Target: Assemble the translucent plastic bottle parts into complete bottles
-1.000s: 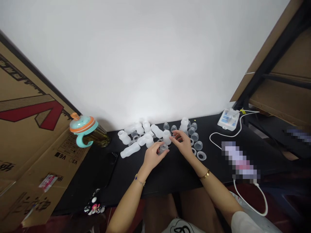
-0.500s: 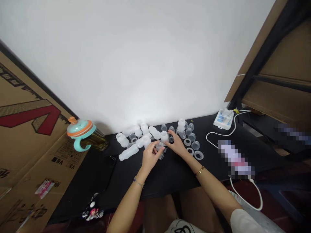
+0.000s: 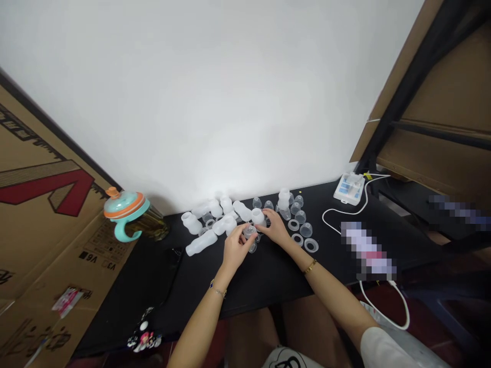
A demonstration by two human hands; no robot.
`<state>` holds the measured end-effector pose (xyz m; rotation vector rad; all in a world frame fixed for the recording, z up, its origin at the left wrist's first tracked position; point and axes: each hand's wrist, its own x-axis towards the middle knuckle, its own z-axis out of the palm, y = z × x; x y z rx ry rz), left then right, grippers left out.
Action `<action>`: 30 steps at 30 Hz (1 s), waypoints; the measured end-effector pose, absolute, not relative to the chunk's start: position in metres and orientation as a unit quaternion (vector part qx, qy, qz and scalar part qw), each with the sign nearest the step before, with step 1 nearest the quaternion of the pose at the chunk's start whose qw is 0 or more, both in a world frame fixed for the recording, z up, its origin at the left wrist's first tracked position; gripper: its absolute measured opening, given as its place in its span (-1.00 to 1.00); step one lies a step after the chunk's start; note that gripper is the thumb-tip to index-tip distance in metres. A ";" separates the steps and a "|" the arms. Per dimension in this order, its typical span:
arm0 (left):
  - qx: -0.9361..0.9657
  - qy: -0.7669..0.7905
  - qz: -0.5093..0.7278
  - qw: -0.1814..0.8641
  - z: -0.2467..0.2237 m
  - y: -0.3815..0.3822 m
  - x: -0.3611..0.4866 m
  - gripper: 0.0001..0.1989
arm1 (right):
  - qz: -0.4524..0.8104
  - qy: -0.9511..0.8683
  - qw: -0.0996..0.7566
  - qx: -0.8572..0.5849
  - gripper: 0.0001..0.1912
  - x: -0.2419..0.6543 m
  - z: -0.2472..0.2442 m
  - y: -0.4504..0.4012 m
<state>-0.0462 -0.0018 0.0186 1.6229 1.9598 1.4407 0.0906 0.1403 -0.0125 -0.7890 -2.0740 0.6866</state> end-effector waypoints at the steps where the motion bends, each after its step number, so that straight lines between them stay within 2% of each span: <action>1: 0.549 0.667 0.492 0.109 0.019 -0.002 -0.046 -0.58 | 0.272 -0.814 0.409 -0.310 -0.53 0.091 -0.010 0.139; 4: 0.534 0.672 0.501 0.110 0.021 -0.002 -0.046 -0.55 | 0.286 -0.795 0.437 -0.308 -0.53 0.096 -0.002 0.134; 8: 0.507 0.677 0.521 0.114 0.025 -0.002 -0.047 -0.51 | 0.329 -0.763 0.443 -0.338 -0.51 0.103 0.014 0.126; 13: 0.467 0.664 0.571 0.122 0.023 -0.003 -0.051 -0.53 | 0.385 -0.755 0.437 -0.303 -0.57 0.108 0.029 0.117; 23: 0.384 0.585 0.694 0.172 0.024 -0.006 -0.060 -0.51 | 0.473 -0.796 0.312 -0.214 -0.53 0.105 0.034 0.101; 30: 0.383 0.563 0.706 0.195 0.027 -0.004 -0.061 -0.54 | 0.460 -0.817 0.288 -0.194 -0.53 0.105 0.036 0.096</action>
